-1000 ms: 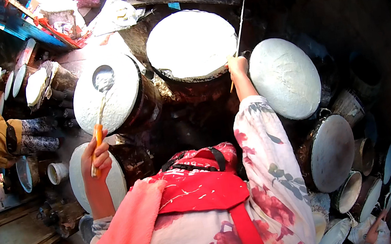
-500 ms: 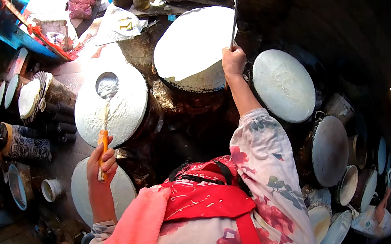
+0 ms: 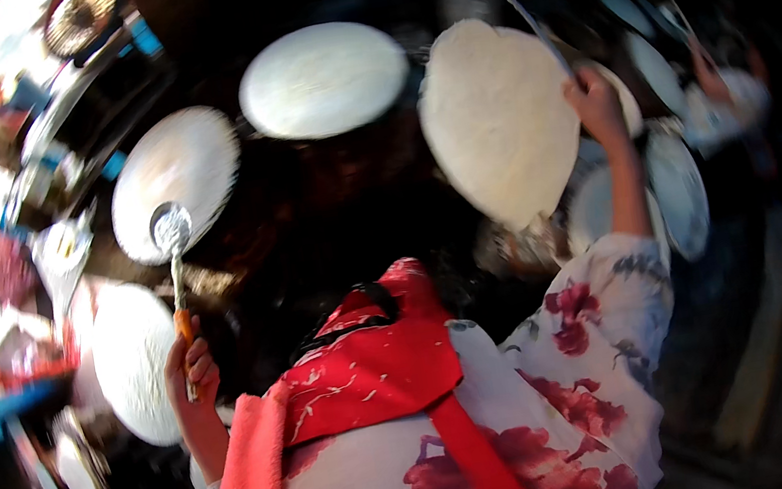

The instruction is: The person scoops a white liquid batter from a large bucket and pours it onto several hot, round metal pans. Using a long wooden stick, they spread the batter into thin, circular layers. The person then uses a metal spatula to lift and remove the cooked white cakes from the pans.

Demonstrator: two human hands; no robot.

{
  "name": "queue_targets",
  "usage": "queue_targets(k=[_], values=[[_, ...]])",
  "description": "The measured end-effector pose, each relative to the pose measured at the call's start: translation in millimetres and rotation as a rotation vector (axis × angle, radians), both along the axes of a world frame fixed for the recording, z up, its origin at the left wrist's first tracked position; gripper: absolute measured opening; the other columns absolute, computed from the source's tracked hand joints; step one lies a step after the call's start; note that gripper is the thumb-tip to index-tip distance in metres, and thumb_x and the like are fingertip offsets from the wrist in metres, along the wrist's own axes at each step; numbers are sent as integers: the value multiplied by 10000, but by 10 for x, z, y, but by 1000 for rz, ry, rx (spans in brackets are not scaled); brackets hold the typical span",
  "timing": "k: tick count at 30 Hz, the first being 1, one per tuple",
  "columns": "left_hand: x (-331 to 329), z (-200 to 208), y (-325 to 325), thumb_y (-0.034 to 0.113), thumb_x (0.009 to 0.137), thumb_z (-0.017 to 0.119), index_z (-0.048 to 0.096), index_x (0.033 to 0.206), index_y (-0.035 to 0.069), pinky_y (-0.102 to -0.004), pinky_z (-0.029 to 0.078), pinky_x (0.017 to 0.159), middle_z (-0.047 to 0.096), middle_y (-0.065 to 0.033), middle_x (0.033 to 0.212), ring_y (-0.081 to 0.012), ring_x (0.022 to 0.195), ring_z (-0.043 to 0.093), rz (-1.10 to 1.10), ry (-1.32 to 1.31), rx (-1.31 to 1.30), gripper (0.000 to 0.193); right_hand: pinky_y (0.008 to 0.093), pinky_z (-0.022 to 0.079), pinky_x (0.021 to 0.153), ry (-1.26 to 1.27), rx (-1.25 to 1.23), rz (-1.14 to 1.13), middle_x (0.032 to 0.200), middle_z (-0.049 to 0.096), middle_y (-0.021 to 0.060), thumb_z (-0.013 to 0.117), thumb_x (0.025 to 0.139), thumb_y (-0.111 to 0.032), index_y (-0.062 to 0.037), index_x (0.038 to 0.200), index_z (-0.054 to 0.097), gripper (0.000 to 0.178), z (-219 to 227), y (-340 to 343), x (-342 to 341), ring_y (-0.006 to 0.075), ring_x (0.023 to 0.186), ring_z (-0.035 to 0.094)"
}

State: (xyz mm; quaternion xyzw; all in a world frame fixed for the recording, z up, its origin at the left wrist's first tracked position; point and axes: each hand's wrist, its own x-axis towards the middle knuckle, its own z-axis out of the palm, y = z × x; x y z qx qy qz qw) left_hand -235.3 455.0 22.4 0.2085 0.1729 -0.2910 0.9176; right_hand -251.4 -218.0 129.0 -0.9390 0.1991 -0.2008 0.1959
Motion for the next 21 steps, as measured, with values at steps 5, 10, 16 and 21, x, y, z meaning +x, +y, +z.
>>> queue_targets(k=[5,10,16,21], values=[[335,43,-820,214,970,371,409,1276,33,-202,279,368,348,23,636,-63,409,331,-210,-32,-7,357,395,463,675,58,-415,-159,826,621,170,557,859,-220,-30,929,566,202,842,-902,-891,331,778,613],[528,76,-1566,212,971,366,409,1279,32,-197,285,378,343,26,626,-59,411,333,-393,-59,18,359,471,458,692,420,-597,-296,818,604,179,414,865,-137,-77,888,545,146,268,-1006,-1424,376,820,596],[396,120,-2231,210,971,367,415,1278,24,-214,295,379,345,25,628,-62,408,339,-465,-11,17,362,424,494,737,593,-470,-287,941,573,127,432,842,-110,-75,939,539,149,-1343,-903,-2179,302,918,569],[165,203,-2541,207,974,370,410,1275,-4,-213,289,374,349,22,628,-61,405,338,-398,38,85,371,402,497,733,470,-337,-240,908,563,104,510,796,-130,-70,887,550,116,-2277,-712,-2227,283,893,568]])
